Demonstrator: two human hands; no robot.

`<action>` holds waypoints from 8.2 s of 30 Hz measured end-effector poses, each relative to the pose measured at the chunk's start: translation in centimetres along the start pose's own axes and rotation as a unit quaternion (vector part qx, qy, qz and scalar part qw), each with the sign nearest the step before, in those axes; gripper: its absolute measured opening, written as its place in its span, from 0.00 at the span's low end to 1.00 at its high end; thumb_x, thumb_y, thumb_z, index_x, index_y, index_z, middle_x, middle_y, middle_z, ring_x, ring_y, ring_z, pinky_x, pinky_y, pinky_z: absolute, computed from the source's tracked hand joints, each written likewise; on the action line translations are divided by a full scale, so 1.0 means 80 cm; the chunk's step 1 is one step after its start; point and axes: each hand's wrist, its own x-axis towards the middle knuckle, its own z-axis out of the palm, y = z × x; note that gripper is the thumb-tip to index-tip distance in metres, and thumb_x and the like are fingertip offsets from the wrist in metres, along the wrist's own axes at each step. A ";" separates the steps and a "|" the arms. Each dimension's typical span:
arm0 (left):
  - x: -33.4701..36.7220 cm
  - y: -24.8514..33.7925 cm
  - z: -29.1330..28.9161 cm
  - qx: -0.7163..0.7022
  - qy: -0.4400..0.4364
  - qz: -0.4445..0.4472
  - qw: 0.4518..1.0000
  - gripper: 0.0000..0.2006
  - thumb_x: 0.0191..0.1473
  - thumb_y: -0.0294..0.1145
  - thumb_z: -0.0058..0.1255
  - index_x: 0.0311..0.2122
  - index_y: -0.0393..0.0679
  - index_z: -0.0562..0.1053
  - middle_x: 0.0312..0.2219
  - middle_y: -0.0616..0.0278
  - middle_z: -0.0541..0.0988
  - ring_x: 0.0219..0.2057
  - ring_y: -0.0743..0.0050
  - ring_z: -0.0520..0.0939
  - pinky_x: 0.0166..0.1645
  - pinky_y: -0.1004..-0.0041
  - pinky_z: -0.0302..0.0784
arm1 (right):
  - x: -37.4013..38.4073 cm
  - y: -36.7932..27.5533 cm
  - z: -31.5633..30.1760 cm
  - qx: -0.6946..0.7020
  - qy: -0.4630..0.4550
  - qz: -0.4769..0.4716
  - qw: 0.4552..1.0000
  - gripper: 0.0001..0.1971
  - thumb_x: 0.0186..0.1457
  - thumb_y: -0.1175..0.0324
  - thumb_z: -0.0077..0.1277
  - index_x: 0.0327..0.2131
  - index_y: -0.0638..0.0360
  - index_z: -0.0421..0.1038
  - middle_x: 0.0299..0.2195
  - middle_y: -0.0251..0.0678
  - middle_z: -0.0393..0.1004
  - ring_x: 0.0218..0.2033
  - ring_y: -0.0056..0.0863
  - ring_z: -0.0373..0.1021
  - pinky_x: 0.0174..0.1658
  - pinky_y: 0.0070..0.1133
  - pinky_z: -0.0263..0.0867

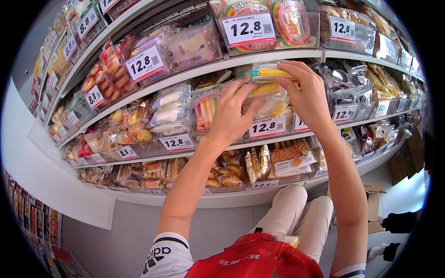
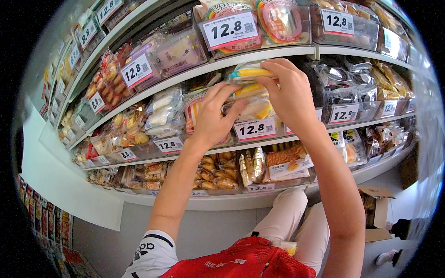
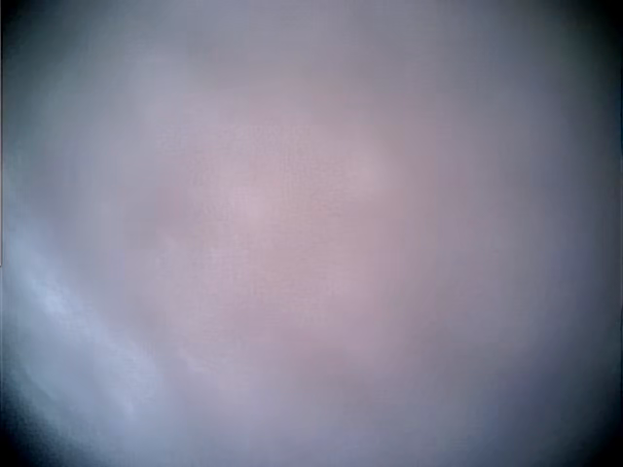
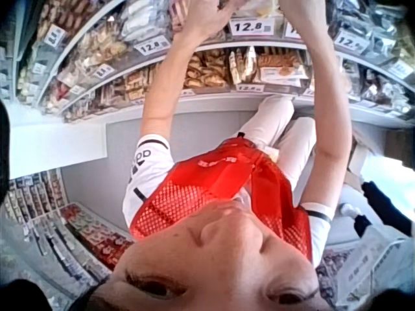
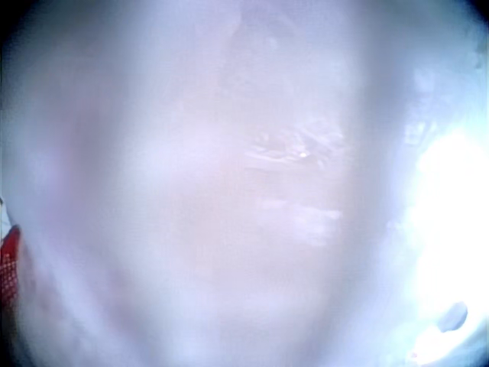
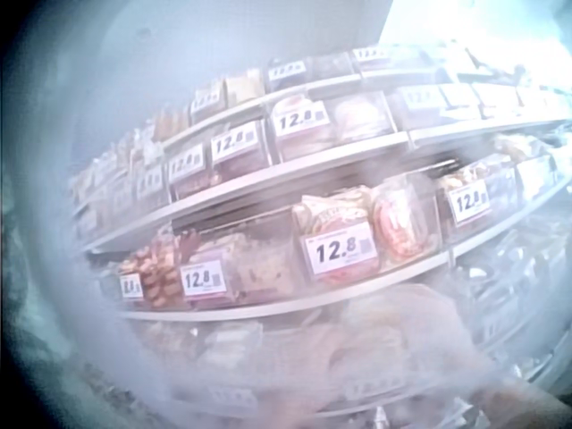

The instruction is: The person is restocking a bakery display shelf with packaged bread and pastries. They pick up items from a cardboard box on the floor, wipe the packaging with a cloth, and place them onto the shelf. The person also adjusts existing items on the shelf to ensure they are neatly arranged.

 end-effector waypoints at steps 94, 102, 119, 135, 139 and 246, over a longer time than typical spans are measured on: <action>-0.261 0.175 0.200 -0.309 -0.666 -0.162 0.659 0.21 0.52 0.42 0.55 0.50 0.44 0.71 0.35 0.49 0.80 0.36 0.58 0.81 0.42 0.66 0.73 | -0.439 -0.049 -0.263 0.282 0.199 0.572 0.744 0.08 0.62 0.67 0.44 0.39 0.60 0.67 0.34 0.28 0.72 0.34 0.14 0.69 0.38 0.15 0.65; -0.305 0.208 0.204 -0.266 -0.630 -0.073 0.726 0.17 0.56 0.45 0.48 0.45 0.45 0.74 0.39 0.53 0.79 0.41 0.52 0.79 0.45 0.62 0.74 | -0.412 -0.031 -0.244 0.245 0.352 0.534 0.729 0.09 0.63 0.62 0.43 0.37 0.57 0.68 0.31 0.26 0.72 0.32 0.11 0.69 0.36 0.14 0.66; -0.222 0.256 0.212 -0.664 -0.320 -0.472 0.483 0.25 0.61 0.37 0.46 0.59 0.38 0.57 0.53 0.59 0.67 0.52 0.74 0.70 0.53 0.73 0.69 | -0.401 -0.033 -0.216 -0.010 0.298 0.500 0.813 0.11 0.62 0.63 0.45 0.28 0.57 0.67 0.23 0.21 0.63 0.25 0.09 0.57 0.27 0.11 0.54; -0.226 0.213 0.165 -0.595 -0.159 -0.483 0.623 0.18 0.65 0.40 0.36 0.48 0.35 0.68 0.42 0.57 0.75 0.43 0.73 0.76 0.49 0.72 0.72 | -0.353 -0.088 -0.203 -0.006 -0.040 0.331 0.943 0.40 0.45 0.68 0.63 0.62 0.50 0.54 0.65 0.48 0.42 0.55 0.43 0.61 0.51 0.27 0.65; -0.211 0.221 0.144 -0.596 -0.174 -0.497 0.606 0.18 0.65 0.38 0.34 0.51 0.34 0.65 0.46 0.53 0.73 0.46 0.67 0.76 0.51 0.68 0.72 | -0.352 -0.085 -0.191 0.019 -0.093 0.275 0.957 0.37 0.43 0.72 0.63 0.59 0.50 0.61 0.65 0.48 0.43 0.61 0.46 0.55 0.59 0.30 0.56; 0.093 -0.075 -0.006 -0.171 -0.242 -0.262 0.918 0.42 0.55 0.60 0.43 0.61 0.30 0.55 0.58 0.48 0.61 0.59 0.62 0.61 0.63 0.70 0.51 | 0.099 0.197 0.114 0.231 -0.044 0.249 0.940 0.26 0.59 0.61 0.46 0.59 0.58 0.57 0.59 0.40 0.60 0.57 0.30 0.59 0.59 0.26 0.55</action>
